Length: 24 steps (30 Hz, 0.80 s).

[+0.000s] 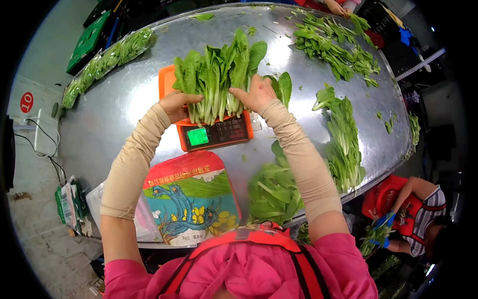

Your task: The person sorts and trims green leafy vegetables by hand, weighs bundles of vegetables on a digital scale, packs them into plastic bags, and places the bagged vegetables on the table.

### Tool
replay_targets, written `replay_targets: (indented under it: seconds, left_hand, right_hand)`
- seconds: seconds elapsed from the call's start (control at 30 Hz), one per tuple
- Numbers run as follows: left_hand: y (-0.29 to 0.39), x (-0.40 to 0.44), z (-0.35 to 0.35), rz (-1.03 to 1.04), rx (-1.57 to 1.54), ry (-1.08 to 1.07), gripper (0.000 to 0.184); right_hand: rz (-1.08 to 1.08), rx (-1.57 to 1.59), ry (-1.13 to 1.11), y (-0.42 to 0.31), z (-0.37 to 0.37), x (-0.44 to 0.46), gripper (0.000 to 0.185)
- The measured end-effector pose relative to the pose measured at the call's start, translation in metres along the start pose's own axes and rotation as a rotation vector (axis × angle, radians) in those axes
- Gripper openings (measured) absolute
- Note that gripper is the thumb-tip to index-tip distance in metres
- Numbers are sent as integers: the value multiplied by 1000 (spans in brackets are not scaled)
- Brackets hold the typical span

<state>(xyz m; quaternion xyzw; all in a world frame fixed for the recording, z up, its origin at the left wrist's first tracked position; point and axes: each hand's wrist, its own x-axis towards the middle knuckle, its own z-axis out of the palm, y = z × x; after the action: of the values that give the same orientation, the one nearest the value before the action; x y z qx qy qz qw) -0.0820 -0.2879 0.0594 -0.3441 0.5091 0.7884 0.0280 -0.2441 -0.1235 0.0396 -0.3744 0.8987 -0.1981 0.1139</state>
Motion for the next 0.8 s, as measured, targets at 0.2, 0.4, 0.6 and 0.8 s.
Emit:
replay_targets:
  seconds: [0.2,0.4,0.6,0.8]
  left_hand:
    - [-1,21,7,-48,74,-99,51]
    - [-18,31,28,171,-162,5,46]
    - [-28,6,19,370,-293,-51,34]
    - [-24,-28,2,814,-60,53,31]
  right_hand:
    - [5,208,-56,-6,10,11,74]
    - [-5,510,71,-26,19,5,67]
    - [-96,615,201,-47,23,9,79]
    - [-480,930,158,-92,-23,-18,73]
